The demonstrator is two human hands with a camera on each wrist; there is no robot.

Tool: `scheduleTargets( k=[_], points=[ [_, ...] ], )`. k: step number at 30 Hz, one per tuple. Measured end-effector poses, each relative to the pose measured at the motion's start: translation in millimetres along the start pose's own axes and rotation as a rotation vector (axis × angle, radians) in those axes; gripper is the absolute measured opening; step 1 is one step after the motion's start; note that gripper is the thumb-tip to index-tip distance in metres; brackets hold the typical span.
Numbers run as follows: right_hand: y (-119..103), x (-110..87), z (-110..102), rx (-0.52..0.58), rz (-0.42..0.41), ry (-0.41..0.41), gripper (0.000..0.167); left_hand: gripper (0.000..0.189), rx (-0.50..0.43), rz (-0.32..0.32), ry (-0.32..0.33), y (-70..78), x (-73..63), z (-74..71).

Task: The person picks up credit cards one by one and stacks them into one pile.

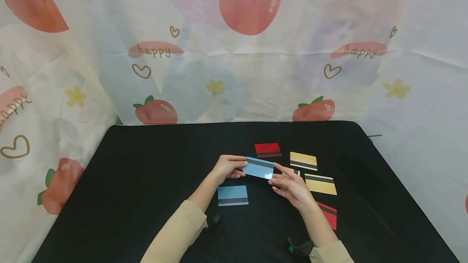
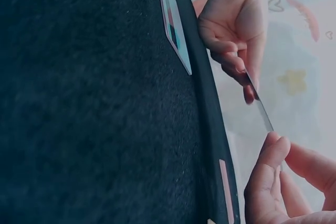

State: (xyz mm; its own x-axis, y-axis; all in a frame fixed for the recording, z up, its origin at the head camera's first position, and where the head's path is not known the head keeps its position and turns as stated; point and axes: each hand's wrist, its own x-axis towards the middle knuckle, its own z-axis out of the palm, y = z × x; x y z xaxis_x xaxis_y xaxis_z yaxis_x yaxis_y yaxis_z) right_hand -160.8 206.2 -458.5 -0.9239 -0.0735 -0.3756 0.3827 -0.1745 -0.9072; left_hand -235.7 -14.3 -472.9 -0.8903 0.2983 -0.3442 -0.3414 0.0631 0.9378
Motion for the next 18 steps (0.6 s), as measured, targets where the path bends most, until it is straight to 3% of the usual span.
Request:
scheduleTargets(
  k=[18],
  points=[
    [1, 6.4, 19, -0.033, -0.025, -0.024, 0.059, 0.039, -0.097, -0.058, 0.122, -5.3, -29.4, -9.9]
  ],
)
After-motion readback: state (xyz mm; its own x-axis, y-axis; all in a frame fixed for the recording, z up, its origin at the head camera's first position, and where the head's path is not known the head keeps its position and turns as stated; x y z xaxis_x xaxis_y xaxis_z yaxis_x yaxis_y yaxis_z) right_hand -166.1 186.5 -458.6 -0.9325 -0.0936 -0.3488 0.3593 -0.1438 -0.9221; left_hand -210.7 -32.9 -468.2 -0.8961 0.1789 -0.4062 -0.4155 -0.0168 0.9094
